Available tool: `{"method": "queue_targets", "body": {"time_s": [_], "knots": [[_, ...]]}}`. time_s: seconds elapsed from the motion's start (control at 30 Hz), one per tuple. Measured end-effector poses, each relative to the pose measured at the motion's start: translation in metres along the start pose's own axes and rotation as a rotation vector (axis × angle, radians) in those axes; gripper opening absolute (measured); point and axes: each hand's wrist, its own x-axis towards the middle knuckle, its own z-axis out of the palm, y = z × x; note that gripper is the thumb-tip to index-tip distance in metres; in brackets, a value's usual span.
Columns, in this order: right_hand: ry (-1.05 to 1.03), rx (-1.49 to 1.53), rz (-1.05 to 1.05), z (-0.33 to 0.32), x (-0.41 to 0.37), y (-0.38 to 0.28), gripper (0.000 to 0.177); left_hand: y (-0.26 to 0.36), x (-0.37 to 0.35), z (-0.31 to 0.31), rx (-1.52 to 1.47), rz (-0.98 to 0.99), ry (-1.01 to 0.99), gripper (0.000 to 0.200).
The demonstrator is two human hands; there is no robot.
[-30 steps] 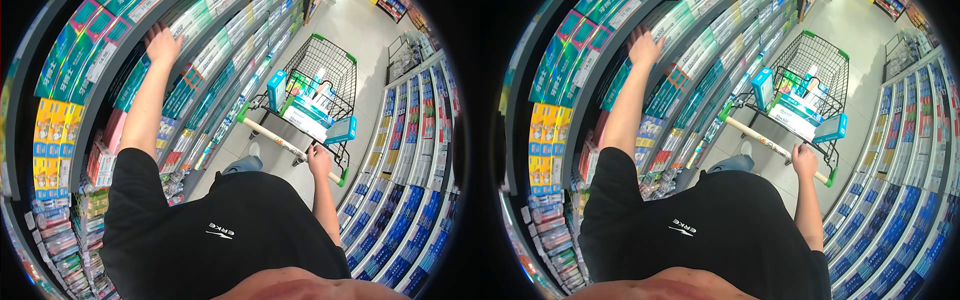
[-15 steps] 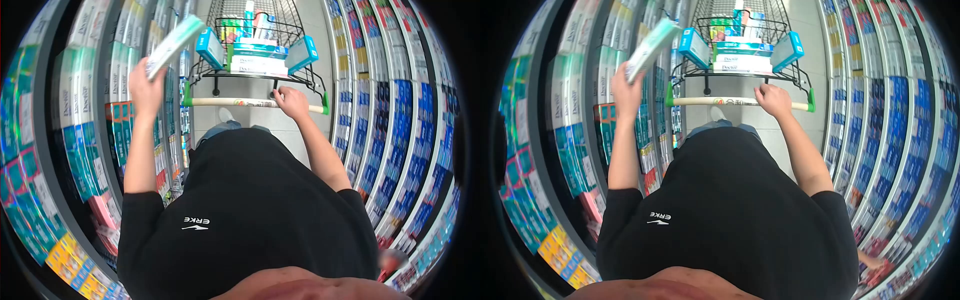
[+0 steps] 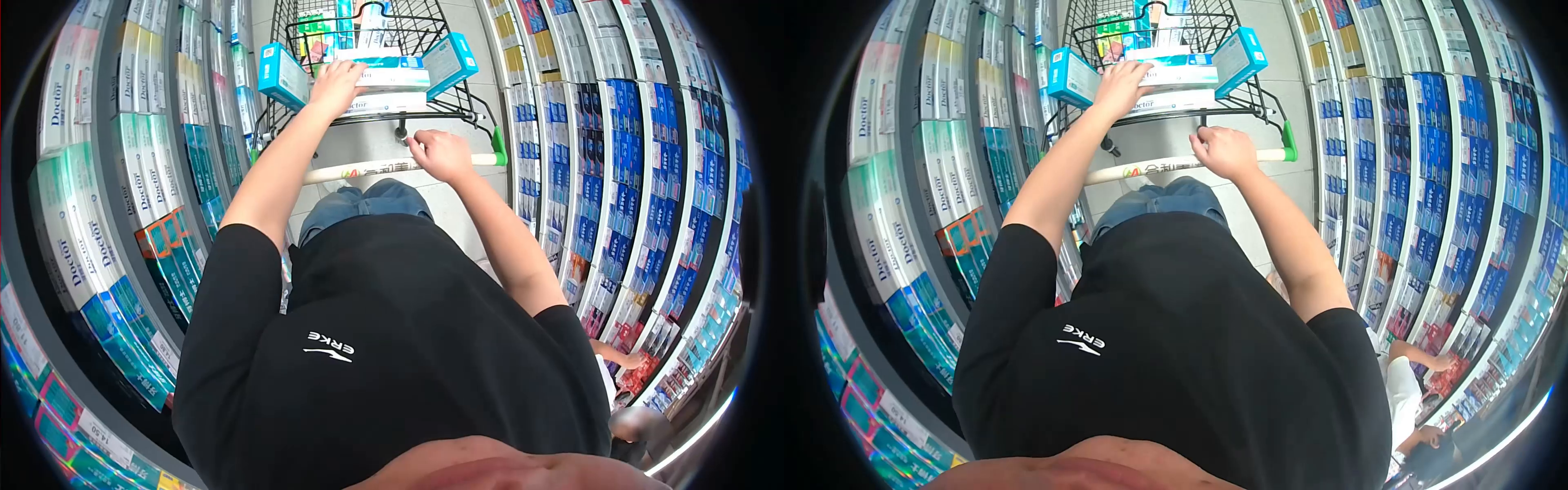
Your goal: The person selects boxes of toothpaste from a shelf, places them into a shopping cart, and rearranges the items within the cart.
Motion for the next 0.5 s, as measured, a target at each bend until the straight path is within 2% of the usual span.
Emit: {"method": "queue_targets", "body": {"time_s": [0.07, 0.1, 0.23, 0.3, 0.5], "knots": [[0.05, -0.004, -0.016, 0.003, -0.001, -0.002, 0.038, 0.003, 0.004, 0.015, 0.06, -0.001, 0.039, 0.051], [0.043, -0.001, -0.002, 0.004, -0.001, -0.003, 0.038, 0.006, 0.002, 0.017, 0.079, -0.023, -0.045, 0.05], [0.031, 0.039, 0.011, 0.004, 0.002, -0.006, 0.037, 0.01, -0.004, 0.007, 0.037, 0.028, -0.127, 0.056], [0.027, 0.061, 0.036, 0.006, 0.001, -0.008, 0.038, 0.01, -0.001, -0.002, 0.072, -0.027, -0.325, 0.064], [0.045, 0.063, 0.035, 0.005, 0.001, -0.014, 0.038, 0.017, -0.008, -0.014, 0.106, -0.099, -0.393, 0.067]]}}
